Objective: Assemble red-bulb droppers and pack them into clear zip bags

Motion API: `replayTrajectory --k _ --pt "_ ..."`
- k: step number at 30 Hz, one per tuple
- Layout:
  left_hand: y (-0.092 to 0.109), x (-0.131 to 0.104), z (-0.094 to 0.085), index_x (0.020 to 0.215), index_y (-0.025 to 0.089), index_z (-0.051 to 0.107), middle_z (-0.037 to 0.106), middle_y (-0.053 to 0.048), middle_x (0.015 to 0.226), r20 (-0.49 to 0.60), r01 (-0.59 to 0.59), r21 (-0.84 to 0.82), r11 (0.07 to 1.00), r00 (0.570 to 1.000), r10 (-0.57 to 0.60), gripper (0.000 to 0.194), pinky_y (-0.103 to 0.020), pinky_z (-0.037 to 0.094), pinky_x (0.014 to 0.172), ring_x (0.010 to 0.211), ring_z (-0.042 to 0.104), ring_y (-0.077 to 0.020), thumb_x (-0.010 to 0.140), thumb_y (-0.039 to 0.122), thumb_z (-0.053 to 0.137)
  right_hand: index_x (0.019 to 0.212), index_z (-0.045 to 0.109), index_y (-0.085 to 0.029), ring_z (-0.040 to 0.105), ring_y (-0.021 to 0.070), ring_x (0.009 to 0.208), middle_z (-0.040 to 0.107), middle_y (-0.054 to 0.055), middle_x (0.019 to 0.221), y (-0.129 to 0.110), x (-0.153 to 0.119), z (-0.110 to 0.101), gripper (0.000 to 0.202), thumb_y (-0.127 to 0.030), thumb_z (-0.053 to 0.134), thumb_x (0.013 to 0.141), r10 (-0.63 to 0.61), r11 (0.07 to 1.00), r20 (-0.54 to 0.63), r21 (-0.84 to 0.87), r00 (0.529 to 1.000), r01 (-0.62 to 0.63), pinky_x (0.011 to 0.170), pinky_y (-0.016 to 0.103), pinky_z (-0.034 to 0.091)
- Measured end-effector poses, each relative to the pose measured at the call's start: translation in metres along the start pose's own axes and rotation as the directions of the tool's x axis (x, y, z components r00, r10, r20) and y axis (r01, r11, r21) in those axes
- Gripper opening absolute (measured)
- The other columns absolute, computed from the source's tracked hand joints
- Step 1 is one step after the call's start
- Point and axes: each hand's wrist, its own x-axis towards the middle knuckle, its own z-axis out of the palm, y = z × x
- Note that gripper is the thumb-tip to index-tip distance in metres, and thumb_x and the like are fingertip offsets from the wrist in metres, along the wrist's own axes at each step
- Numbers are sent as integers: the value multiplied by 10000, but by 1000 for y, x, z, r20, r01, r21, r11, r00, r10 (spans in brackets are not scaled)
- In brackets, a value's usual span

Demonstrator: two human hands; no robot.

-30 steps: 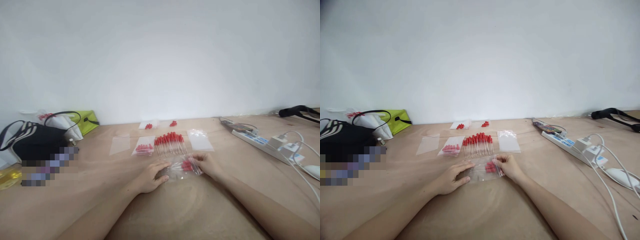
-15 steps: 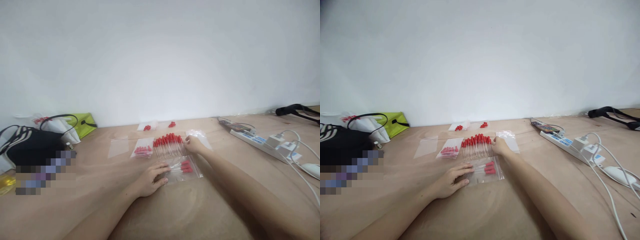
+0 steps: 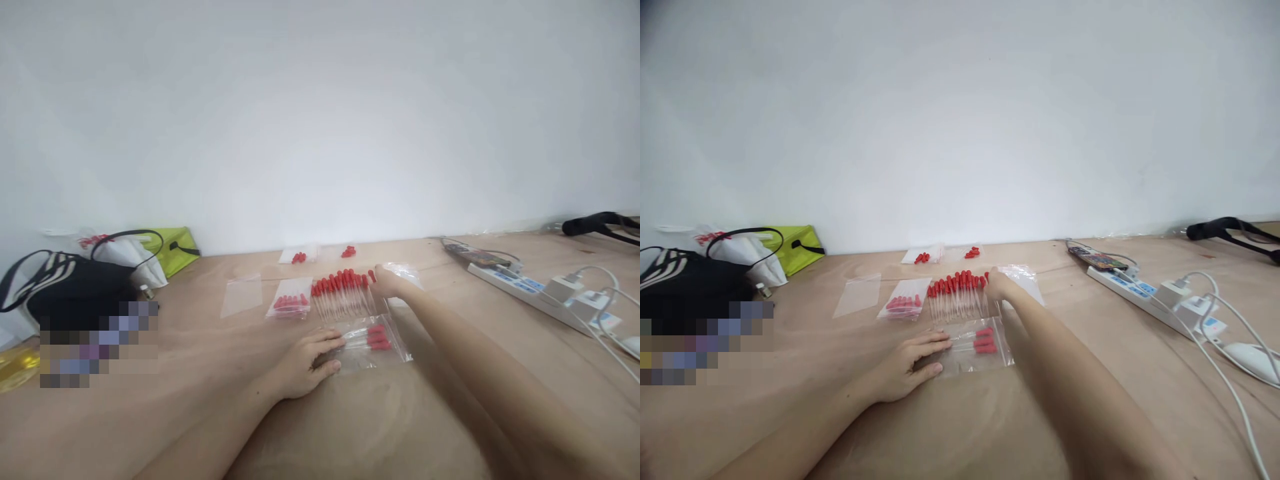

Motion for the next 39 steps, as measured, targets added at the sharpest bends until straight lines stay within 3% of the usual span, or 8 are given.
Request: replayTrajectory --k 4,6,9,15,23,26,33,39 --pt "-1 -1 1 1207 265 461 435 -23 1288 -16 -9 4 1000 1000 9 383 -382 292 1003 1204 358 -201 832 342 458 1230 276 -130 577 139 715 557 64 894 23 -31 -15 481 -167 390 764 65 987 -143 152 988 -43 654 262 461" --pt "-1 -2 1 1206 265 463 435 -24 1288 -17 -2 0 1000 1000 2 386 -387 297 1000 1205 356 -207 830 350 460 1263 179 -155 551 121 546 525 0 769 36 -51 -14 564 -204 387 741 162 897 -235 440 958 -44 528 260 464" --pt "-1 -2 1 1210 266 458 428 -24 1293 -7 18 -9 1000 1000 -18 390 -391 296 1000 1213 343 -208 831 355 455 1214 231 -167 506 119 448 456 -58 621 51 -78 -4 570 -263 452 698 286 743 -271 668 919 -35 427 247 439" --pt "-1 -2 0 1219 281 445 408 -17 1308 7 34 -9 999 999 -34 396 -412 268 1013 1226 320 -213 833 368 447 1120 285 -219 554 147 530 477 -40 627 50 -102 13 511 -311 529 681 359 516 -150 854 921 -62 477 275 498" --pt "2 -1 -2 1206 279 460 419 -17 1300 7 30 -4 1000 1000 -30 382 -412 271 1014 1223 328 -210 830 345 457 962 386 -234 586 133 601 526 -22 701 27 -114 19 361 -385 545 677 345 319 -64 946 936 -53 607 300 521" --pt "3 -2 -3 1209 274 457 415 -21 1303 14 40 14 999 999 -41 382 -410 270 1014 1226 322 -213 836 352 445 879 469 -202 566 113 587 539 -19 683 26 -116 17 336 -389 597 631 305 336 -21 938 952 -87 603 271 501" --pt "6 -1 -4 1216 267 449 421 -20 1299 18 40 28 999 999 -41 389 -417 258 1020 1224 325 -213 835 346 446 799 595 -147 475 88 483 563 -18 588 22 -120 9 359 -429 627 579 157 605 55 784 986 -140 459 219 381" --pt "7 -1 -5 1230 265 429 439 -16 1286 1 29 15 999 1000 -29 410 -417 257 1022 1211 346 -206 828 338 459 652 562 -151 554 127 515 625 27 621 14 -119 12 350 -457 682 531 38 566 75 820 996 -83 463 237 421"
